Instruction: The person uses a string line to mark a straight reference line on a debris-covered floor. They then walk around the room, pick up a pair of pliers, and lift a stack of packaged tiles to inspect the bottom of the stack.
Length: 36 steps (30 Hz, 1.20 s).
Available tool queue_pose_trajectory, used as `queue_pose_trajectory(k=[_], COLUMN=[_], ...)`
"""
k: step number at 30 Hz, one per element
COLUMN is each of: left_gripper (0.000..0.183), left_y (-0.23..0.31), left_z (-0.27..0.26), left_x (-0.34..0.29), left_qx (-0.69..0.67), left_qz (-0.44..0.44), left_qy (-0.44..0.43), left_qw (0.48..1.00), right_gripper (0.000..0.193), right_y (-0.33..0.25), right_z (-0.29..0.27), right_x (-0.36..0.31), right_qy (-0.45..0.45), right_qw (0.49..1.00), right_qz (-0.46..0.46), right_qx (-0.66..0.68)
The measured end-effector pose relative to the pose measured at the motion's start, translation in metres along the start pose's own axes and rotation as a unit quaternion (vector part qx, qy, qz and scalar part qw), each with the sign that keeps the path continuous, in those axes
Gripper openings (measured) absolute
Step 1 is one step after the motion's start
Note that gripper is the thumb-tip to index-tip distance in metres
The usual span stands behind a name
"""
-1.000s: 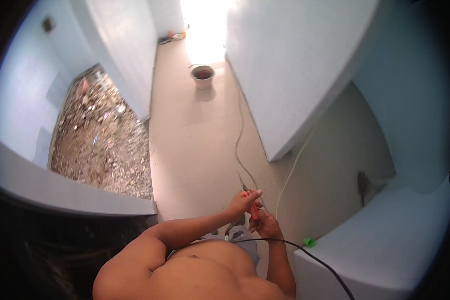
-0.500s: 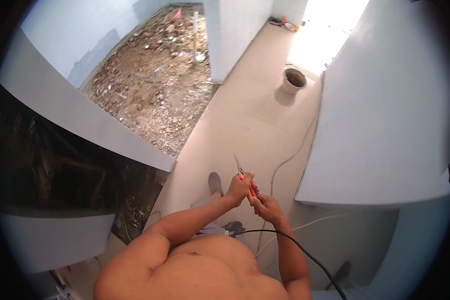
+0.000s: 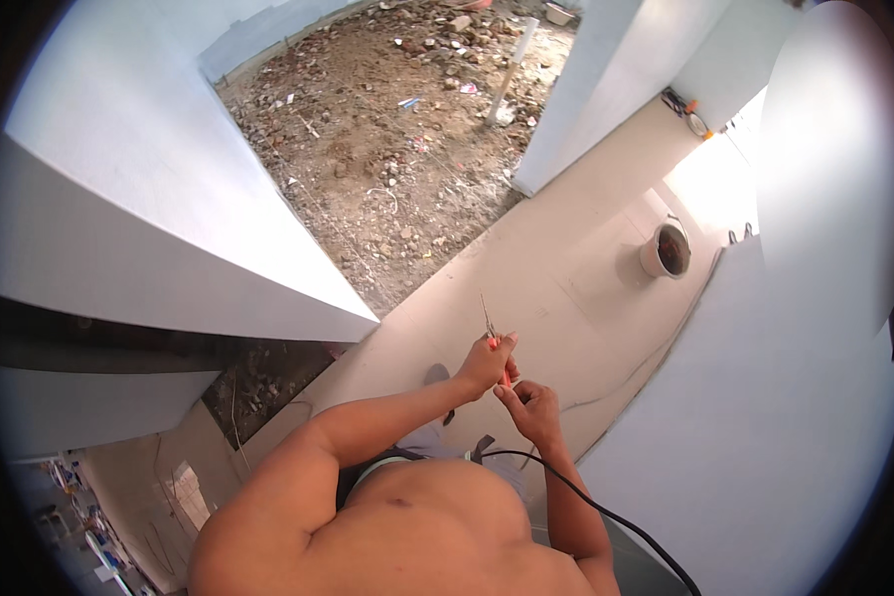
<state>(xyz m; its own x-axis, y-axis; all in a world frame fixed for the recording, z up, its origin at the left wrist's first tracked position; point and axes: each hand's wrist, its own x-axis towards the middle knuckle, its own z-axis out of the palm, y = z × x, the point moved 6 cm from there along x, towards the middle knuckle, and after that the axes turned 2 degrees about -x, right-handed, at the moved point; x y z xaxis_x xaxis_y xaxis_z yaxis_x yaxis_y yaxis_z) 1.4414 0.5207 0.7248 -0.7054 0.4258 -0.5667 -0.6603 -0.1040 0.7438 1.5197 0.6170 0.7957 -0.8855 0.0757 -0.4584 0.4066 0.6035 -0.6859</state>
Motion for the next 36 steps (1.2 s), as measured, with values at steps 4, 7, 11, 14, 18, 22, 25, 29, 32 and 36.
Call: queue_pose_trajectory(k=[4, 7, 11, 14, 18, 22, 25, 29, 32, 36], left_gripper=[0.040, 0.045, 0.054, 0.058, 0.060, 0.052, 0.045, 0.041, 0.045, 0.056], left_y=[0.042, 0.062, 0.096, 0.131, 0.203, 0.266, 0.312, 0.360, 0.395, 0.437], left_z=[-0.022, -0.019, -0.028, -0.036, -0.039, -0.037, -0.049, -0.079, -0.095, -0.153], left_x=[0.022, 0.049, 0.100, 0.146, 0.191, 0.241, 0.254, 0.294, 0.325, 0.375], left_qx=[-0.016, -0.066, -0.041, -0.043, 0.029, 0.060, 0.058, 0.002, 0.036, 0.365], left_qz=[-0.010, 0.003, 0.040, 0.027, 0.013, 0.067, 0.054, 0.130, 0.143, 0.280], left_qy=[-0.005, 0.005, 0.053, 0.037, 0.027, -0.004, -0.033, -0.007, 0.051, 0.142], left_qw=[1.000, 0.998, 0.997, 0.998, 0.999, 0.996, 0.996, 0.991, 0.988, 0.877], right_gripper=[0.034, 0.038, 0.037, 0.040, 0.046, 0.045, 0.046, 0.048, 0.054, 0.062], right_y=[-0.020, -0.028, -0.038, -0.056, -0.093, -0.111, -0.153, -0.191, -0.209, -0.254], right_z=[-0.014, -0.025, -0.042, -0.065, -0.104, -0.130, -0.160, -0.168, -0.149, -0.147], right_x=[0.062, 0.101, 0.165, 0.225, 0.306, 0.390, 0.427, 0.481, 0.520, 0.572], right_qy=[0.080, 0.012, -0.035, -0.075, -0.218, -0.343, -0.442, -0.480, -0.504, -0.518], right_qw=[0.991, 0.964, 0.973, 0.973, 0.951, 0.900, 0.850, 0.801, 0.721, 0.660], right_qz=[-0.055, -0.079, -0.048, -0.044, -0.124, -0.163, -0.100, -0.065, -0.036, 0.003], right_qx=[0.093, 0.252, 0.222, 0.215, 0.182, 0.213, 0.267, 0.353, 0.474, 0.543])
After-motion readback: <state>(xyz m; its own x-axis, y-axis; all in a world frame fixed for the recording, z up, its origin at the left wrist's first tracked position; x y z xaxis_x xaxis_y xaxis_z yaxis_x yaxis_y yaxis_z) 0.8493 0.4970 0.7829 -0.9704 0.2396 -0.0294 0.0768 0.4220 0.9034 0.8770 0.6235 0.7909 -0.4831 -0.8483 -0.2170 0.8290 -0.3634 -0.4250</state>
